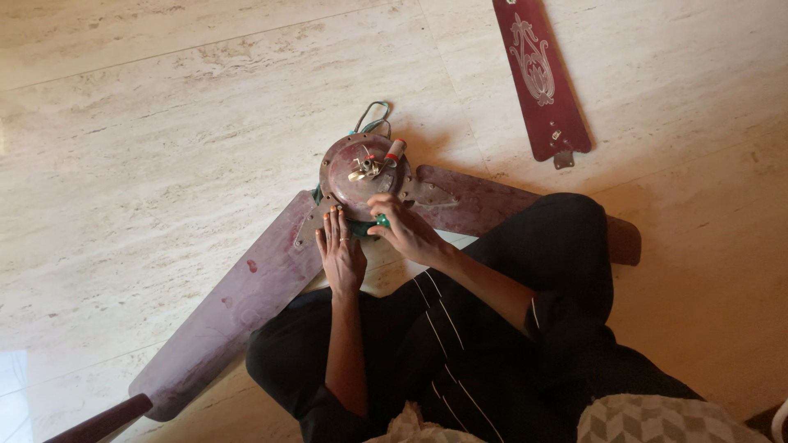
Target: The person sits on the floor and uses a screwdriver to tighten screws on the central hub of a ceiling fan. They rotate the fan to access different blades and continue adjusting the fasteners.
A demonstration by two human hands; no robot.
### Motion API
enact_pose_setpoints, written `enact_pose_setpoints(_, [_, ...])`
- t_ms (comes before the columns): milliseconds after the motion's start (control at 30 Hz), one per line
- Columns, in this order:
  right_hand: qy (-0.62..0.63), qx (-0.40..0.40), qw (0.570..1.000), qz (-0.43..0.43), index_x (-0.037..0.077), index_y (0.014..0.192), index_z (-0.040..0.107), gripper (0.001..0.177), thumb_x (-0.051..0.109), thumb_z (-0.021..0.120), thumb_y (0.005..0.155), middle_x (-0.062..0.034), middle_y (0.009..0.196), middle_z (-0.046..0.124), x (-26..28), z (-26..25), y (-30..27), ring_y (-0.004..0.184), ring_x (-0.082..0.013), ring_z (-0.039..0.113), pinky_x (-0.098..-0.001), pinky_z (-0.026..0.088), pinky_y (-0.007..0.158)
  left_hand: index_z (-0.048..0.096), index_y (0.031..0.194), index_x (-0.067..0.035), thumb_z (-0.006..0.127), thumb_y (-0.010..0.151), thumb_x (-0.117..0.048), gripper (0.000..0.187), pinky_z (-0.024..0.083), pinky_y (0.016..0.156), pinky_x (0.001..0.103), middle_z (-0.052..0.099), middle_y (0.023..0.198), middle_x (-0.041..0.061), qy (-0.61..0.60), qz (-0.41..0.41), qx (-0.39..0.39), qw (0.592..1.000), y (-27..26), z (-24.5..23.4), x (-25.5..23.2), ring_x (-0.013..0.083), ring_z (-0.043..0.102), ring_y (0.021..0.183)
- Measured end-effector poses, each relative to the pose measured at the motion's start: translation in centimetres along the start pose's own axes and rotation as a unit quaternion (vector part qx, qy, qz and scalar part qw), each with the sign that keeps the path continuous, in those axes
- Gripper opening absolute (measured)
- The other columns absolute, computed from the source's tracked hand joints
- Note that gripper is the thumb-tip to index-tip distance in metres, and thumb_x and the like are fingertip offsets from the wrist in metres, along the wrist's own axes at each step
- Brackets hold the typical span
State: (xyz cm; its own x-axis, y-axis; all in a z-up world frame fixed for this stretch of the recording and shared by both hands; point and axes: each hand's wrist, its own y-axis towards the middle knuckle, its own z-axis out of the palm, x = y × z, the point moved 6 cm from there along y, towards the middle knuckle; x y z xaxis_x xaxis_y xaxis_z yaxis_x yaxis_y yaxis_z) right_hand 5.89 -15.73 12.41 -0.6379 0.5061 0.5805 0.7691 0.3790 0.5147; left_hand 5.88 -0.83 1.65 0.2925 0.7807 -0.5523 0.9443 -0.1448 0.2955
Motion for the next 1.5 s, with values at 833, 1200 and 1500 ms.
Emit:
enact_pose_setpoints(833, [0.051,0.022,0.988,0.141,0.001,0.119,0.042,0.04,0.001,0.073,0.094,-0.0175,0.106,0.069,-1.2,-1.0,0.5,0.098,-0.0356,0.072,-0.0427,0.057,0.081,0.035,0.157,-0.001,0.058,0.089,-0.006,0.072,0.022,0.126,0.054,0.037,0.165,0.017,-0.015,-0.033,-0.023,0.999,0.0,-0.4,0.0,0.0354,0.032,0.155])
enact_pose_setpoints(1200, [0.047,0.04,0.987,0.147,0.001,0.117,0.045,0.037,-0.001,0.072,0.093,-0.0172,0.106,0.069,-0.9,-1.1,0.9,0.099,-0.0356,0.071,-0.0429,0.056,0.083,0.015,0.16,0.002,0.067,0.078,-0.007,0.097,0.011,0.126,0.059,0.039,0.164,0.012,-0.047,-0.039,0.001,0.998,0.7,-1.3,-0.6,0.0298,0.027,0.155])
enact_pose_setpoints(1500, [0.136,0.01,0.979,0.151,0.004,0.107,0.044,0.031,-0.009,0.067,0.092,-0.0133,0.113,0.069,1.9,-3.1,5.0,0.106,-0.0261,0.071,-0.037,0.057,0.089,0.01,0.164,-0.001,0.068,0.08,-0.004,0.103,0.007,0.13,0.059,0.045,0.162,0.01,-0.128,-0.032,-0.05,0.99,0.3,-0.6,0.7,0.028,0.025,0.159])
